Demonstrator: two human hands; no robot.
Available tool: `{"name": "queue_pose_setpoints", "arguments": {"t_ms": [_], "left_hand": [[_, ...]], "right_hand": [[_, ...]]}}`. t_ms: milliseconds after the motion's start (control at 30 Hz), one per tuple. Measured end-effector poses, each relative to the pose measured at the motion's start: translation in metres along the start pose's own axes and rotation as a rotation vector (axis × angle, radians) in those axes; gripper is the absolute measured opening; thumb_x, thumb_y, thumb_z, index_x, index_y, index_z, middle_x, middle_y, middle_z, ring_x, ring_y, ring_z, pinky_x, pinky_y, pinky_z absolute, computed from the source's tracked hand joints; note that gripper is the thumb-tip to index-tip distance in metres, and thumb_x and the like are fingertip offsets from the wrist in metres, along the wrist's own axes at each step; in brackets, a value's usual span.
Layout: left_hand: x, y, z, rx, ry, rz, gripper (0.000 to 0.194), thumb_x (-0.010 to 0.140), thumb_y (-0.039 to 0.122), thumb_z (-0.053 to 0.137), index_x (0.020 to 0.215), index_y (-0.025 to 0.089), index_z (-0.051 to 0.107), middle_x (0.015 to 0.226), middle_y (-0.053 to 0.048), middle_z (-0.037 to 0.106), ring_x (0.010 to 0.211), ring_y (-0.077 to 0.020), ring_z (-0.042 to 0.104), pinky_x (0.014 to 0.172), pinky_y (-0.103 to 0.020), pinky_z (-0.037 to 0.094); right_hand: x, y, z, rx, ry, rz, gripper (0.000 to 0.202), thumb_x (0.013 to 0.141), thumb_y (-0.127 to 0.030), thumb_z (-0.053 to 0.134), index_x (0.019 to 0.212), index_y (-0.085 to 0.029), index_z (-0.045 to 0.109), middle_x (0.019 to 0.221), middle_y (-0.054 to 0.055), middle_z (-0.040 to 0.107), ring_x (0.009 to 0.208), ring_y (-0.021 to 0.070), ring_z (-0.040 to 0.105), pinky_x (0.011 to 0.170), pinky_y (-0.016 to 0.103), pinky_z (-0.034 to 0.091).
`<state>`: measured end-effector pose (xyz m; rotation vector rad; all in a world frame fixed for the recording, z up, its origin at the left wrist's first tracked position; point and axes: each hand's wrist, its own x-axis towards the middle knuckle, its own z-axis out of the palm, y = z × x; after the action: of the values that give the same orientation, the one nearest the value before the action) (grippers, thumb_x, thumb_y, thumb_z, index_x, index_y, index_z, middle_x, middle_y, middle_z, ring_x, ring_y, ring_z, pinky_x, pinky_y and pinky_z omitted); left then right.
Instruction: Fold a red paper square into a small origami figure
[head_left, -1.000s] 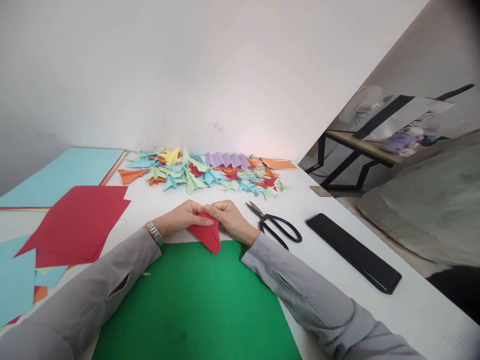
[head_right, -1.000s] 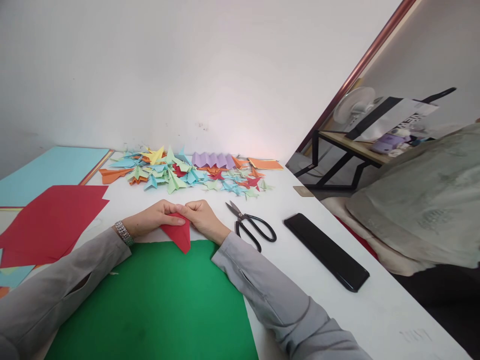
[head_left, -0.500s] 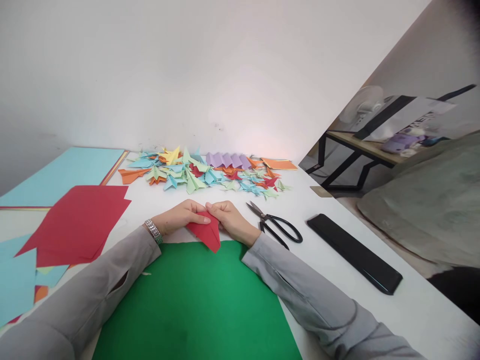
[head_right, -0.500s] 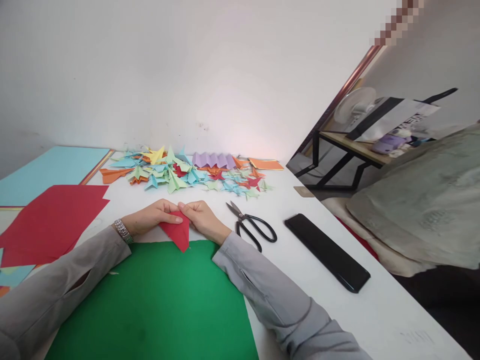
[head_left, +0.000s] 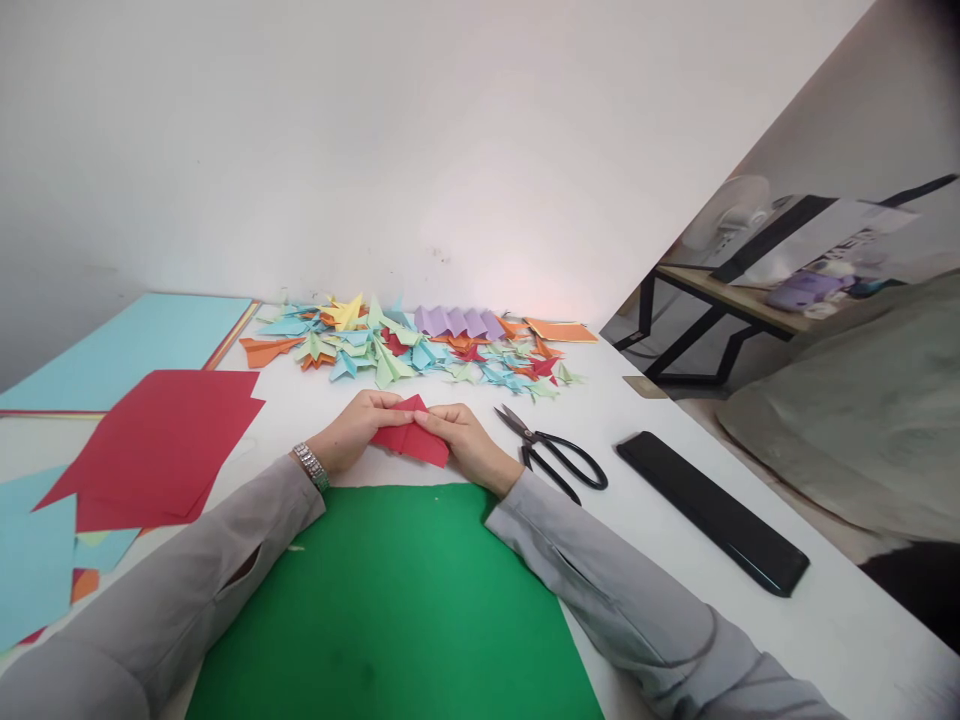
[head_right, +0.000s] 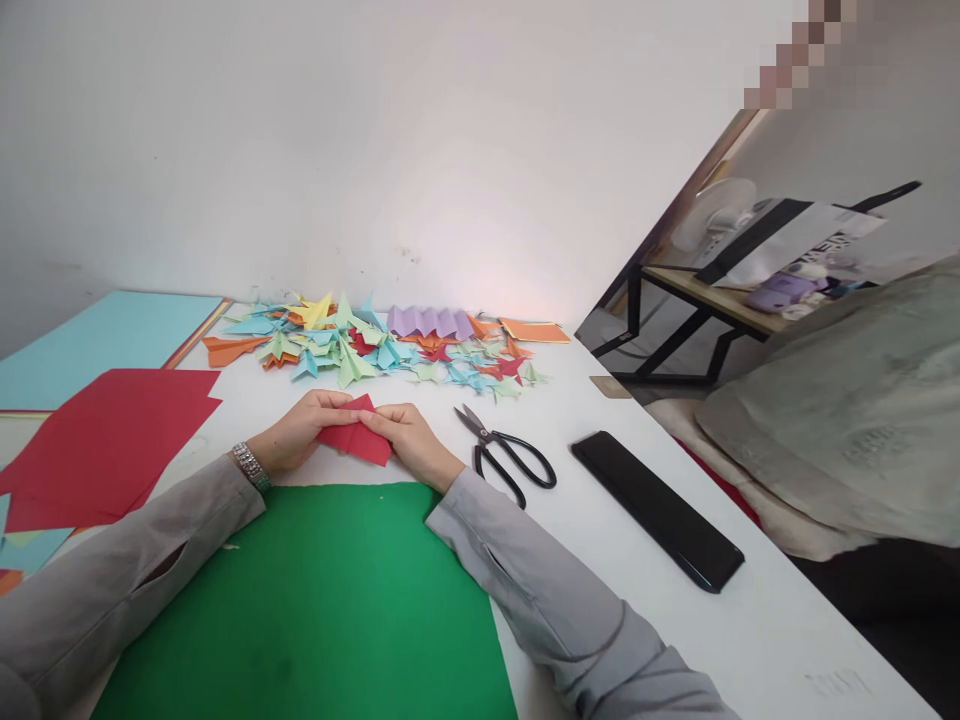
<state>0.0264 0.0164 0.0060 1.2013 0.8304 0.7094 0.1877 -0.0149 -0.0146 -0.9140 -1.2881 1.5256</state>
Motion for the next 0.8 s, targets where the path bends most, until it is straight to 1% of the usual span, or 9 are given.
{"name": "queue_pose_setpoints", "arguments": {"t_ms": [100,200,333,433,533,600,700,800], "left_hand": [[-0.001,0.002,-0.002,-0.032,-0.013,-0.033,0.029,0.061,0.038,0.075,0.059,0.013,0.061,0.052,0.0,0.058,0.046,-0.0092,0.047,0.047,-0.022,0.031],[-0.002,0.001,-0.003,-0.004,-0.067,-0.065,0.032,0.063,0.041,0.072,0.053,0.013,0.059,0.05,0.001,0.055,0.045,-0.0083,0.042,0.045,-0.022,0.026],[-0.004,0.002,-0.001,0.087,-0.12,-0.028,0.04,0.067,0.045,0.068,0.047,0.014,0.051,0.044,0.004,0.046,0.043,-0.0064,0.033,0.044,-0.023,0.02],[-0.007,0.003,0.002,0.135,-0.134,-0.02,0.042,0.066,0.049,0.07,0.049,0.014,0.052,0.045,0.004,0.044,0.043,-0.0061,0.032,0.044,-0.023,0.02],[-0.007,0.003,0.002,0.164,-0.104,-0.006,0.042,0.064,0.05,0.072,0.052,0.014,0.054,0.047,0.004,0.046,0.044,-0.0064,0.034,0.044,-0.022,0.021],[-0.007,0.002,0.002,0.154,-0.057,0.01,0.041,0.064,0.05,0.072,0.053,0.014,0.056,0.049,0.003,0.049,0.046,-0.007,0.037,0.045,-0.022,0.024],[-0.005,0.0,0.001,0.08,0.028,0.037,0.037,0.065,0.048,0.072,0.057,0.014,0.059,0.053,0.002,0.055,0.048,-0.0083,0.042,0.047,-0.022,0.028],[-0.002,-0.003,0.0,0.022,0.081,0.054,0.034,0.066,0.047,0.071,0.061,0.014,0.062,0.056,0.001,0.058,0.049,-0.0099,0.045,0.048,-0.023,0.031]], "right_hand": [[-0.002,-0.001,-0.003,0.028,-0.02,0.038,0.04,0.067,-0.048,0.072,0.052,-0.015,0.056,0.047,-0.005,0.047,0.044,0.0064,0.033,0.045,0.023,0.021],[-0.002,-0.002,-0.006,0.028,-0.054,0.079,0.037,0.066,-0.043,0.073,0.051,-0.014,0.056,0.047,-0.005,0.048,0.044,0.0061,0.034,0.044,0.023,0.021],[-0.001,-0.002,-0.01,-0.012,-0.079,0.095,0.037,0.065,-0.04,0.073,0.048,-0.015,0.053,0.044,-0.006,0.043,0.042,0.0052,0.031,0.044,0.022,0.02],[-0.001,-0.003,-0.011,-0.053,-0.134,0.102,0.035,0.067,-0.041,0.072,0.052,-0.014,0.055,0.044,-0.007,0.043,0.042,0.0052,0.031,0.044,0.022,0.02],[-0.003,-0.004,-0.011,-0.072,-0.179,0.104,0.034,0.07,-0.043,0.07,0.057,-0.014,0.058,0.048,-0.006,0.047,0.044,0.0056,0.034,0.045,0.022,0.023],[-0.003,-0.005,-0.01,-0.065,-0.175,0.101,0.035,0.07,-0.045,0.07,0.059,-0.014,0.058,0.049,-0.005,0.05,0.044,0.0059,0.036,0.045,0.022,0.025],[-0.003,-0.006,-0.008,-0.081,-0.124,0.073,0.04,0.073,-0.047,0.067,0.052,-0.016,0.053,0.043,-0.006,0.047,0.039,0.0057,0.033,0.043,0.023,0.021],[-0.001,-0.007,-0.007,-0.103,-0.059,0.032,0.047,0.075,-0.049,0.064,0.044,-0.017,0.048,0.036,-0.005,0.042,0.035,0.0056,0.03,0.041,0.025,0.016]]}}
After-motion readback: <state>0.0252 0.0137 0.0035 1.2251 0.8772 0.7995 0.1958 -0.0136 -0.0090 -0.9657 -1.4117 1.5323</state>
